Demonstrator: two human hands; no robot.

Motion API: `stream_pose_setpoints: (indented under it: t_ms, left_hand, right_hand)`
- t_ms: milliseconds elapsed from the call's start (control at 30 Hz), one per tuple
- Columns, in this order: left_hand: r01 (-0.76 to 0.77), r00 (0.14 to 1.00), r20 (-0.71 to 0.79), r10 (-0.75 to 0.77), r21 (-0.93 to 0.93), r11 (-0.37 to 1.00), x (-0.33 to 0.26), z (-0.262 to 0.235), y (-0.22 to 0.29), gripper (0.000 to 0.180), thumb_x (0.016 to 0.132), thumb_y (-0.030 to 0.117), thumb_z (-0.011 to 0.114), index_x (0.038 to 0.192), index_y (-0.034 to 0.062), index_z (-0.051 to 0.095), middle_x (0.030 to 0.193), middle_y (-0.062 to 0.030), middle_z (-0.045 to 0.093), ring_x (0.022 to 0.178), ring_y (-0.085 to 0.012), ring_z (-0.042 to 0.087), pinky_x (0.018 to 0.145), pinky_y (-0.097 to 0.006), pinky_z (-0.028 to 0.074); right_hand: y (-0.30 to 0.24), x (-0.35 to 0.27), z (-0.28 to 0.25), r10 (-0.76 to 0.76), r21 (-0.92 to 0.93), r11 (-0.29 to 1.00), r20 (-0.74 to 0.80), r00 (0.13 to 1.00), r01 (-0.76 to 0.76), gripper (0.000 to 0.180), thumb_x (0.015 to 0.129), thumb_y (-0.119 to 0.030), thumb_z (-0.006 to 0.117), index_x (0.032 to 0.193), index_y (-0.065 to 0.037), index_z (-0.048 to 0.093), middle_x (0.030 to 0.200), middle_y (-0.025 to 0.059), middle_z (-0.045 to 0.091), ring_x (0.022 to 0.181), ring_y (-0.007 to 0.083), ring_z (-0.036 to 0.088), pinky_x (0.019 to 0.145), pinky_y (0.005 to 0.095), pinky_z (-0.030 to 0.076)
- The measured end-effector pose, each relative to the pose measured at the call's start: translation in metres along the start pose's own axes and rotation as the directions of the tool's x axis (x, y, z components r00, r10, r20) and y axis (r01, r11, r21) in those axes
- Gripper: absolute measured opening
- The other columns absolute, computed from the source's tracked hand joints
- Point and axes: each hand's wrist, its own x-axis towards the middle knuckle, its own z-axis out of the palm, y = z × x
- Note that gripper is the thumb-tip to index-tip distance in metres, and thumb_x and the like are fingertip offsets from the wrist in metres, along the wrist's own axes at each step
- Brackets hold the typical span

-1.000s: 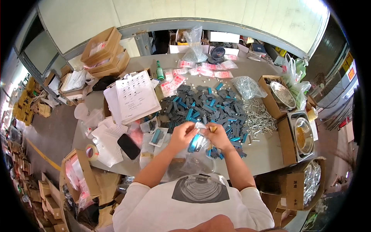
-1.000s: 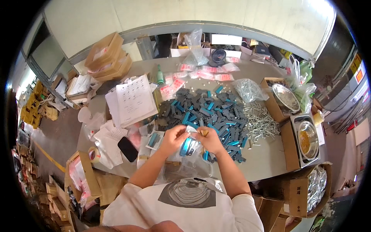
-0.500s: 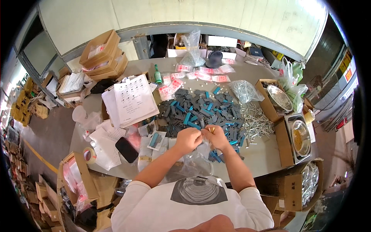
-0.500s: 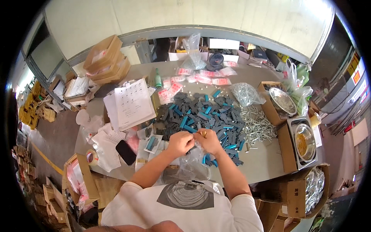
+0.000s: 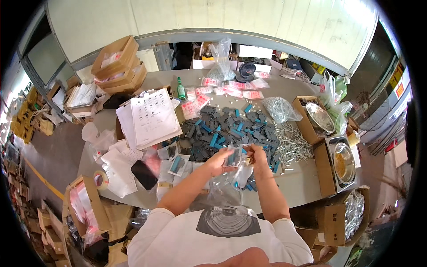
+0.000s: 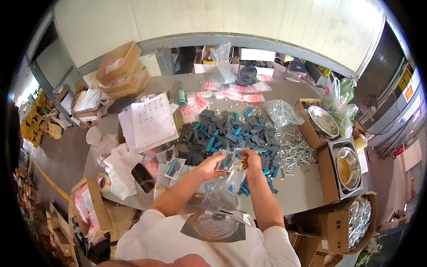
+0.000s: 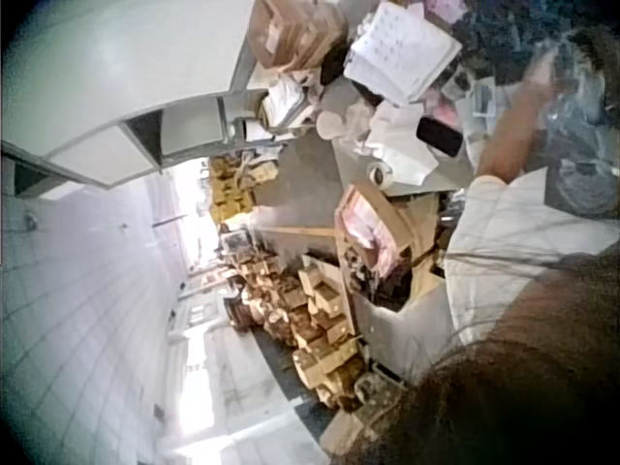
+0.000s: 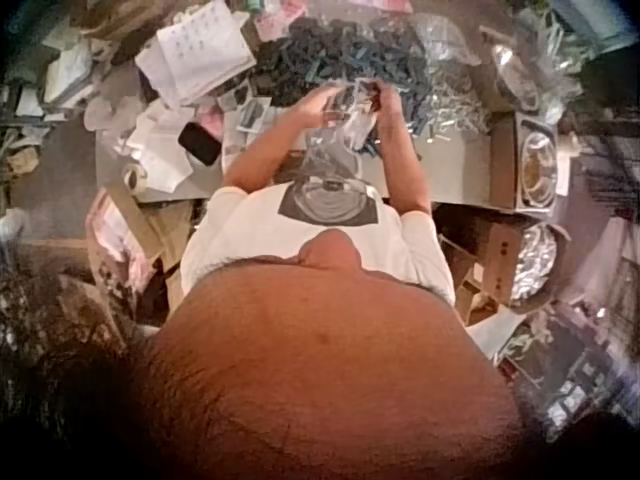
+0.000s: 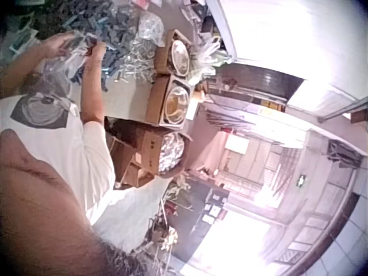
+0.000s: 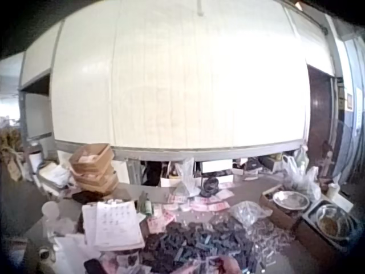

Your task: The person packages metal parts by inserting them into small plastic pouches by hand at a workstation.

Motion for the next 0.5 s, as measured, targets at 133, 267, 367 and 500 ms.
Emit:
stream_pose_setpoints:
  t_ms: [133,267,367,500]
  left_hand:
    - [-0.064,0.998,-0.013,0.062,-0.134,0.989,0.001,-0.002,0.003,0.059,0.087,0.007,0.054,0.133,0.0143,0.018,0.096,-0.0149,0.058,0.076,-0.0246,0.065,0.053,-0.027,0.053]
    - [-0.037,0.992,0.112,0.061,-0.201,0.979,0.002,-0.007,0.004,0.056,0.085,0.006,0.057,0.130,0.0131,0.025,0.087,-0.0146,0.058,0.065,-0.0141,0.061,0.041,-0.018,0.044]
    - [-0.125,0.991,0.036,0.133,-0.163,0.979,0.002,-0.012,0.003,0.050,0.084,0.007,0.059,0.125,0.0127,0.031,0.082,-0.0119,0.056,0.060,-0.0094,0.056,0.038,-0.014,0.038]
    - [-0.196,0.981,-0.041,0.192,-0.156,0.968,-0.004,0.002,0.006,0.048,0.084,0.004,0.059,0.122,0.0147,0.032,0.078,-0.0092,0.054,0.058,-0.0082,0.053,0.038,-0.014,0.037]
  right_hand:
    - [-0.005,0.009,-0.017,0.064,-0.090,0.994,0.083,0.994,-0.056,0.022,0.088,-0.022,0.052,0.090,-0.003,0.062,0.064,-0.0012,0.052,0.049,0.0064,0.041,0.042,0.0213,0.034]
    - [0.004,0.019,-0.027,-0.011,0.026,1.000,0.142,0.990,0.007,0.022,0.090,-0.026,0.051,0.091,-0.005,0.059,0.063,-0.0026,0.050,0.048,0.0044,0.039,0.041,0.0194,0.033]
    - [0.004,0.015,-0.022,0.020,-0.007,1.000,0.102,0.995,-0.020,0.023,0.091,-0.028,0.049,0.089,-0.006,0.056,0.059,-0.0032,0.046,0.043,0.0057,0.037,0.037,0.0195,0.031]
    - [0.004,0.014,-0.023,0.037,-0.018,0.999,0.153,0.988,-0.034,0.023,0.090,-0.029,0.049,0.083,-0.008,0.055,0.055,-0.0034,0.044,0.039,0.0063,0.035,0.034,0.0194,0.028]
